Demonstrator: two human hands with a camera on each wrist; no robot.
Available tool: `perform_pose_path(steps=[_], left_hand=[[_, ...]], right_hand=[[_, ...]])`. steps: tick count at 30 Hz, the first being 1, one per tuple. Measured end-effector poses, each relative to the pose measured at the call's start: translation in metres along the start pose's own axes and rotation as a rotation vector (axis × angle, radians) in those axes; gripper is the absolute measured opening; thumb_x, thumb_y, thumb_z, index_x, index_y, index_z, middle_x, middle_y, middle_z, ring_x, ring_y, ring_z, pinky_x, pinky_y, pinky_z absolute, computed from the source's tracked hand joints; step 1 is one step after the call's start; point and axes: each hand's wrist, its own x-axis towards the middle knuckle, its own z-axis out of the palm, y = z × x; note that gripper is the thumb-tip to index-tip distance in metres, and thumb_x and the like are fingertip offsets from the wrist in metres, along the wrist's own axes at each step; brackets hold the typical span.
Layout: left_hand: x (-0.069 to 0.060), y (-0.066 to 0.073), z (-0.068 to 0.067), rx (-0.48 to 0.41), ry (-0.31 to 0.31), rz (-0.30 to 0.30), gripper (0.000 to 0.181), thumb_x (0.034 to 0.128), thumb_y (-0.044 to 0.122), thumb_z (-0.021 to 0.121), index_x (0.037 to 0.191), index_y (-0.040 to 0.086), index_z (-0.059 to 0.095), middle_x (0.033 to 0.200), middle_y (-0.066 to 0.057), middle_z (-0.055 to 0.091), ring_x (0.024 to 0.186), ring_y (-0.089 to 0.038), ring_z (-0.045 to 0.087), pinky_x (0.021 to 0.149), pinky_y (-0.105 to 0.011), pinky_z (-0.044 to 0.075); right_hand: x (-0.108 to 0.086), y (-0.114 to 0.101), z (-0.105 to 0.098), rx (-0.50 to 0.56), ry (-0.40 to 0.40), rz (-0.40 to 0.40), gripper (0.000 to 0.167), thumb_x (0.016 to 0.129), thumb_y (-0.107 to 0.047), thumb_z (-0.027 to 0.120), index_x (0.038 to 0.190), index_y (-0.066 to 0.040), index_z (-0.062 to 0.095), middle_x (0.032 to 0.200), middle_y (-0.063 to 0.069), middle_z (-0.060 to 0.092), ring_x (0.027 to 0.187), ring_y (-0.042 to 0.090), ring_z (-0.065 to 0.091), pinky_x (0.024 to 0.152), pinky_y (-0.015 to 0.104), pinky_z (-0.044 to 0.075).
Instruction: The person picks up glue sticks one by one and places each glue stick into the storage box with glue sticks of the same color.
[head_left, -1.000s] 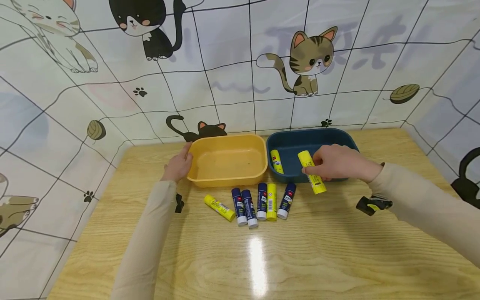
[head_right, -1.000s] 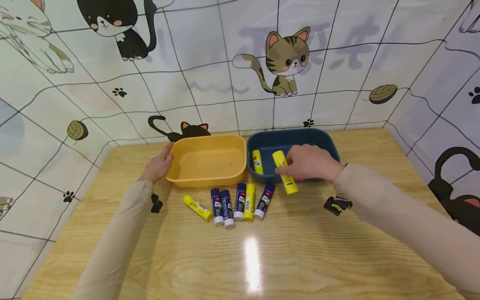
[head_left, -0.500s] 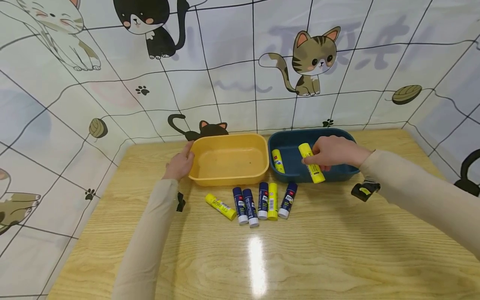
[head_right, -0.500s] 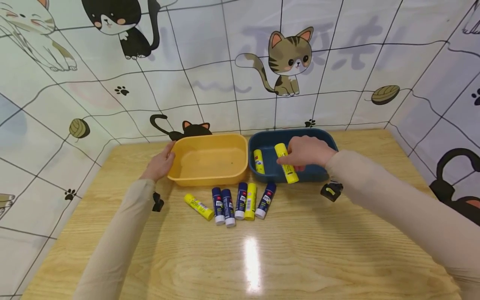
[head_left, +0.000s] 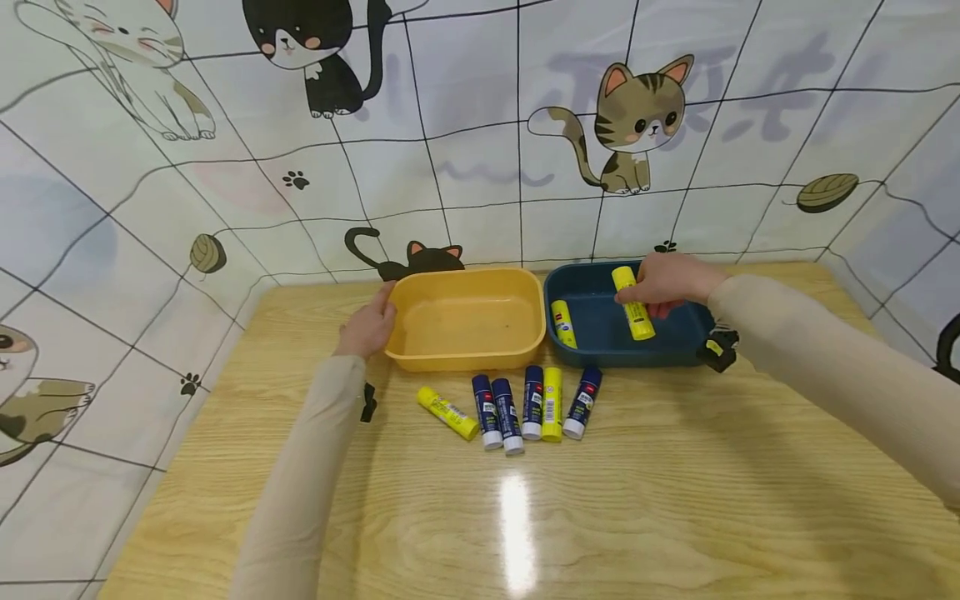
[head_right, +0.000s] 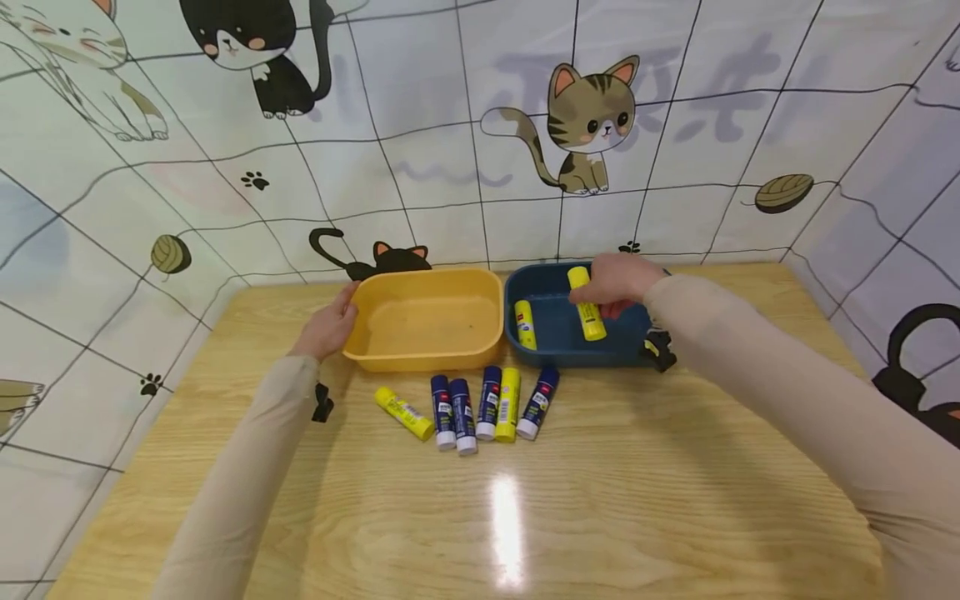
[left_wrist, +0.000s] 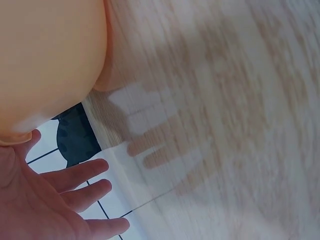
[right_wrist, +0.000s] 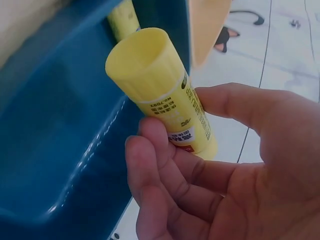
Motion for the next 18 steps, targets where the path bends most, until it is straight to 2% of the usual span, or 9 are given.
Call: perform_pose_path(steps=[7,14,18], left_hand=[[0.000,0.001,0.004,0.006,-0.008,-0.013,0.054,0.1027,0.034,0.018,0.156,0.026,0.017,0.147,-0.022,0.038,0.129,-0.049,0.037,0.100,-0.073,0.016],[0.000,0.003,0.003,0.001,-0.018,-0.018,0.054,0.1028,0.034,0.019,0.156,0.027,0.015,0.148,-0.022,0.037,0.131,-0.049,0.036,0.100,-0.075,0.013],[0.001,0.002,0.002,0.010,-0.014,-0.028,0.054,0.1027,0.036,0.018,0.156,0.029,0.014,0.148,-0.021,0.037,0.132,-0.048,0.035,0.099,-0.076,0.009]], right_hand=[[0.011,0.014,-0.005,0.052,-0.026,0.063,0.041,0.094,-0.034,0.057,0.076,0.001,0.064,0.060,0.004,0.060,0.053,0.013,0.059,0.054,0.026,0.048],[0.021,0.025,-0.008,0.008,-0.010,0.118,0.040,0.093,-0.033,0.057,0.085,0.006,0.060,0.063,0.007,0.060,0.056,0.017,0.062,0.057,0.028,0.052],[0.032,0.027,-0.005,0.014,-0.038,0.147,0.041,0.092,-0.033,0.057,0.089,0.007,0.059,0.065,0.007,0.062,0.058,0.017,0.063,0.058,0.027,0.052]])
